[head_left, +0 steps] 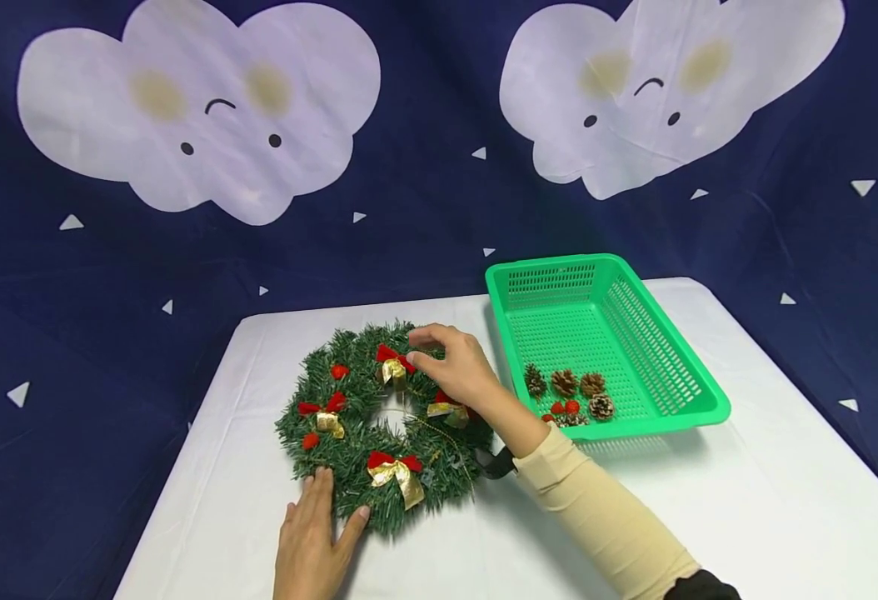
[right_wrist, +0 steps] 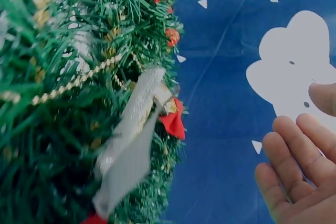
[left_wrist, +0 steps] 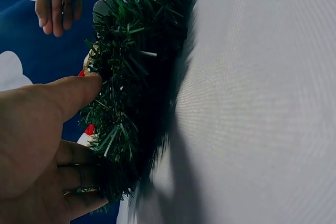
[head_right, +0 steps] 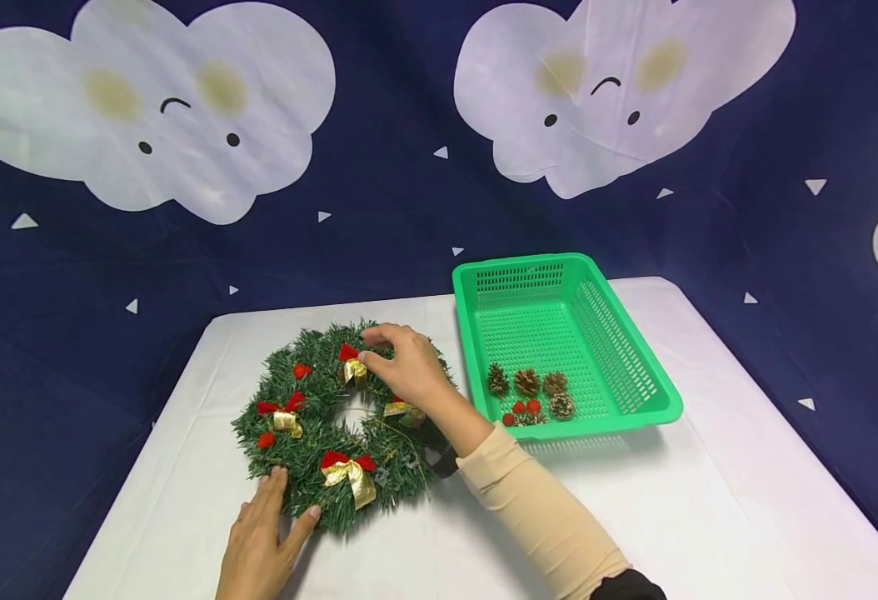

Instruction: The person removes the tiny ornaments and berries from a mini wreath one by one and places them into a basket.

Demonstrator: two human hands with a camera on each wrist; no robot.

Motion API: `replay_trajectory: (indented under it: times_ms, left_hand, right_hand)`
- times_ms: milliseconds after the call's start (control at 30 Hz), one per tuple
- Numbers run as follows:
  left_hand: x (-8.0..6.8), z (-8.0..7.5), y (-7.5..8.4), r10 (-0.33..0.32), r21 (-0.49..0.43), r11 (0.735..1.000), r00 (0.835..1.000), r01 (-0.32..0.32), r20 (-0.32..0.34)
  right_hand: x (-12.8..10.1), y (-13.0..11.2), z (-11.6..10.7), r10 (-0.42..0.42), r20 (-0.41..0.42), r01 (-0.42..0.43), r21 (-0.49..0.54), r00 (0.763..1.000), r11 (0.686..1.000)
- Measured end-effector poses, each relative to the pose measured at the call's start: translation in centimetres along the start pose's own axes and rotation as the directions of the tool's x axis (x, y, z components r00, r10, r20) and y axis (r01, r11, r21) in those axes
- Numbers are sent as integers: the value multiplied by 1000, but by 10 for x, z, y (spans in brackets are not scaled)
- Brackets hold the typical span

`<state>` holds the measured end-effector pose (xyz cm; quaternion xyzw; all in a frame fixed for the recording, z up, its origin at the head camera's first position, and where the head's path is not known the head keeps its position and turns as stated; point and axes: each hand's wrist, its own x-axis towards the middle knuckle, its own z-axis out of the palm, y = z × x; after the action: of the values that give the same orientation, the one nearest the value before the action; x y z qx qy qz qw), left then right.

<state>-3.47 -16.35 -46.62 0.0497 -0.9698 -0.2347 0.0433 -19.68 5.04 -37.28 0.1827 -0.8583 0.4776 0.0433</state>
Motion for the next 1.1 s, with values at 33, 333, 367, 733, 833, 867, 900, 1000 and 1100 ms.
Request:
replay_trajectory:
  times_ms: [33, 333, 367, 733, 833, 867, 900, 1000, 1100]
  left_hand:
    - [0, 0, 0, -3, 2, 1000, 1000, 3, 2]
    - [0, -1, -1, -21, 6, 1000, 999, 21, 26]
    - [0, -1, -1, -23, 7, 1000, 999, 22, 29]
    - [0, -1, -1, -20, 4, 1000, 1000, 20, 18]
    - [0, 0, -1, -18, 3, 1000, 1000, 18, 16]
    - [0, 0, -2, -18, 3, 1000, 1000, 18, 17]
    - [0, 0, -2, -17, 3, 1000, 1000, 17, 16]
    - [0, 1, -2, -17, 8, 1000, 1000, 17, 14]
    - [1, 0, -1, -22, 12, 1000, 1000, 22, 16]
  right_hand:
    - [2, -1, 2, 2, 7, -2, -2, 1000, 1000]
    - [19, -7, 24, -5, 61, 5, -15, 998, 1000]
    - [21, -7, 27, -12, 69, 14, -19, 998, 1000]
    - [35, -10, 49, -29, 123, 37, -66, 992, 997]
    - [39, -9, 54, -25, 122, 35, -81, 992, 996]
    - [39, -9, 56, -21, 121, 31, -82, 992, 996]
    - [40, -9, 58, -16, 120, 26, -82, 993, 996]
    - [42, -9, 63, -10, 131, 20, -78, 991, 997]
    - [45, -10, 67, -8, 140, 22, -97, 990, 995]
